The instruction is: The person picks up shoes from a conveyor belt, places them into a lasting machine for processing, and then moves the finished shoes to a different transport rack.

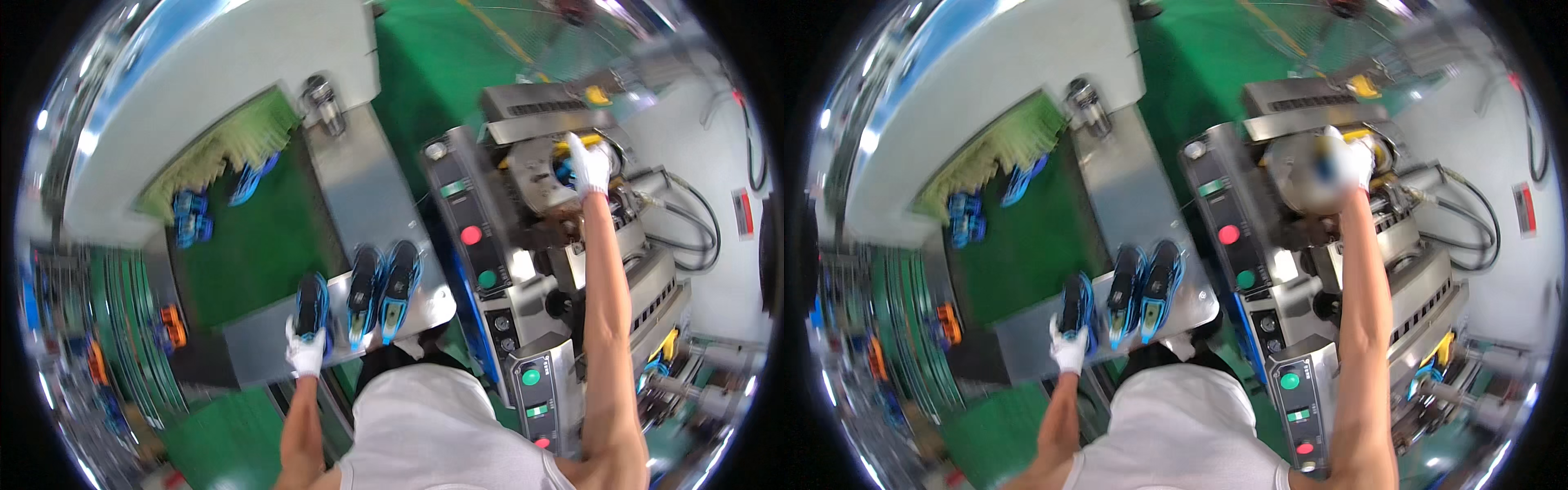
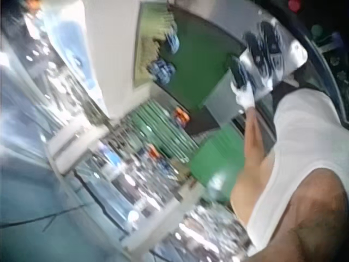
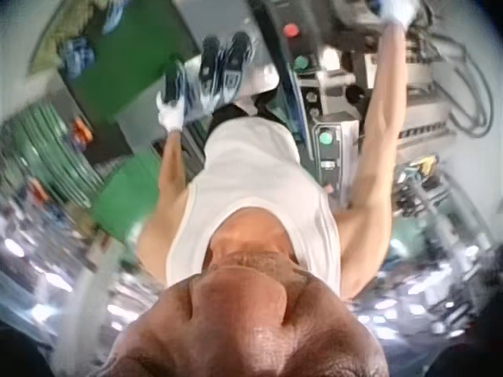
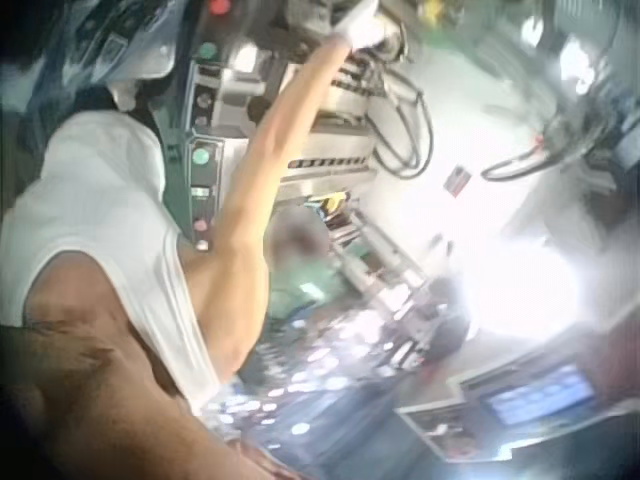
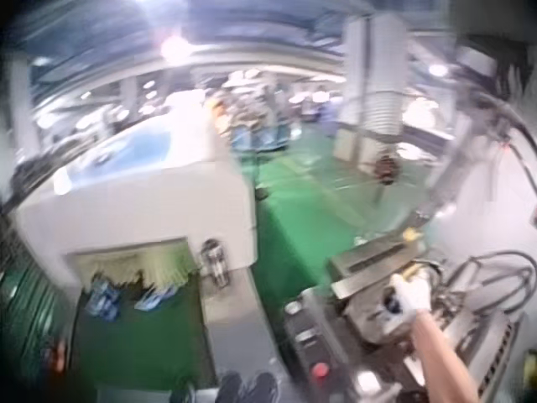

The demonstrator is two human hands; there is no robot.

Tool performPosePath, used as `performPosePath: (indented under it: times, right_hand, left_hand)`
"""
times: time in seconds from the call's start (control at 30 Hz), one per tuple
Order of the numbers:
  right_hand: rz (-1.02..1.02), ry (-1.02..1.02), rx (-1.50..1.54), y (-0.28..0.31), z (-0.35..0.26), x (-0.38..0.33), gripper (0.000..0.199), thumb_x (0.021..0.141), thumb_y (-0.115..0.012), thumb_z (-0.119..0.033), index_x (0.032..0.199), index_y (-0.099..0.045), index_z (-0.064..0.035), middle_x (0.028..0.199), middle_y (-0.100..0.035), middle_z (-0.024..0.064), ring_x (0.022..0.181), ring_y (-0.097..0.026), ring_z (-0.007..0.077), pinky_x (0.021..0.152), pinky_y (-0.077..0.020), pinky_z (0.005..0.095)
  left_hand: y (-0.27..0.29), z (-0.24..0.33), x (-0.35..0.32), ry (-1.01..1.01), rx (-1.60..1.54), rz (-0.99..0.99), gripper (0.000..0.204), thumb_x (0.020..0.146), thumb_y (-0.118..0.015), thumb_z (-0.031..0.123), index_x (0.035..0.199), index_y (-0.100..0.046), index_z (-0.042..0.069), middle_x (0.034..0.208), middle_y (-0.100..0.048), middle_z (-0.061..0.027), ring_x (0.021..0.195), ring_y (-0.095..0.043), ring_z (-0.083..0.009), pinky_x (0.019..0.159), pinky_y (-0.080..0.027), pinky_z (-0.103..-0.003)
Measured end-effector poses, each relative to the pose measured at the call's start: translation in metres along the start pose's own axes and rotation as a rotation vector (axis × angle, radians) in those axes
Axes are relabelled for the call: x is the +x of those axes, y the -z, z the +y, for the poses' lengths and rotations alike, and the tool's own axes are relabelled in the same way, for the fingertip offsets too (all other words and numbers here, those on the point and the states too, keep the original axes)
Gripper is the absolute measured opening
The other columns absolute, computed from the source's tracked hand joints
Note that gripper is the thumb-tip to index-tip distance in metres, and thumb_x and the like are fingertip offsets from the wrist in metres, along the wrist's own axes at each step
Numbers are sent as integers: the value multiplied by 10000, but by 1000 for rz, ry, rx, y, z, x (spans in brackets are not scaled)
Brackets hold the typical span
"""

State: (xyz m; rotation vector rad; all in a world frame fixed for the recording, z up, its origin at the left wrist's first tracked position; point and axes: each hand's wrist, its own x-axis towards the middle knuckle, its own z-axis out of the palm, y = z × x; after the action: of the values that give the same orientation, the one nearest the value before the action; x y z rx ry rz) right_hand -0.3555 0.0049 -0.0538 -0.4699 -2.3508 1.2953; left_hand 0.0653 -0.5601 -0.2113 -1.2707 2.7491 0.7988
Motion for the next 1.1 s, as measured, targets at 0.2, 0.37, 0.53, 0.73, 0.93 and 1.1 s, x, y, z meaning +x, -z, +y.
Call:
performPosePath:
  times: [0.2, 0.37, 0.53, 0.73, 0.93, 1.1]
  right_hand:
    - [-277, 395, -624, -49, -71, -303, 932, 916, -739, -313, 1611, -209, 13, 1661, -232, 265, 1551, -256, 355, 1230, -244, 519]
    - [-563, 294, -1543, -87, -4, -339, 958, 833, -725, -319, 1578, -265, 69, 1659, -226, 278, 1556, -171, 415, 1267, -132, 510]
    - [-555, 244, -237, -135, -87, -425, 858, 830, -801, -144, 1566, -375, -30, 1597, -415, 191, 1459, -426, 331, 1205, -317, 408]
    - [-290, 33, -432, -258, -13, -525, 579, 804, -788, -228, 1276, -627, 64, 1228, -682, 258, 1143, -664, 403, 1031, -504, 408]
    - [-537, -66, -377, -250, -61, -493, 671, 837, -728, -318, 1378, -553, 37, 1392, -573, 290, 1324, -531, 419, 1144, -394, 444]
    - [-360, -206, -530, -244, -58, -513, 349, 828, -589, -170, 1115, -559, 27, 1036, -623, 274, 862, -661, 460, 787, -544, 554]
  left_hand:
    - [-16, -56, 18, -71, -308, -194, 778, 716, -851, 328, 1390, -513, 137, 1159, -731, -131, 1041, -722, -298, 930, -552, -410]
    - [19, -75, 43, -13, -302, -424, 812, 759, -797, 482, 1429, -513, 121, 1160, -725, -216, 1132, -681, -368, 1013, -507, -457]
    - [64, -98, 80, 261, -413, -603, 952, 718, -779, 590, 1407, -551, -27, 1341, -626, -300, 1280, -604, -392, 1106, -459, -422]
    - [102, -86, 141, 311, -181, -510, 865, 707, -846, 508, 1332, -595, -34, 1174, -721, -233, 1084, -710, -334, 946, -553, -425]
    - [86, -68, 184, -36, -437, -463, 661, 741, -892, 252, 1307, -621, 43, 1086, -737, -96, 936, -697, -221, 856, -554, -383]
    - [34, -39, 185, -144, -363, -408, 408, 744, -921, 221, 973, -651, 17, 883, -666, -47, 674, -588, -144, 552, -488, -338]
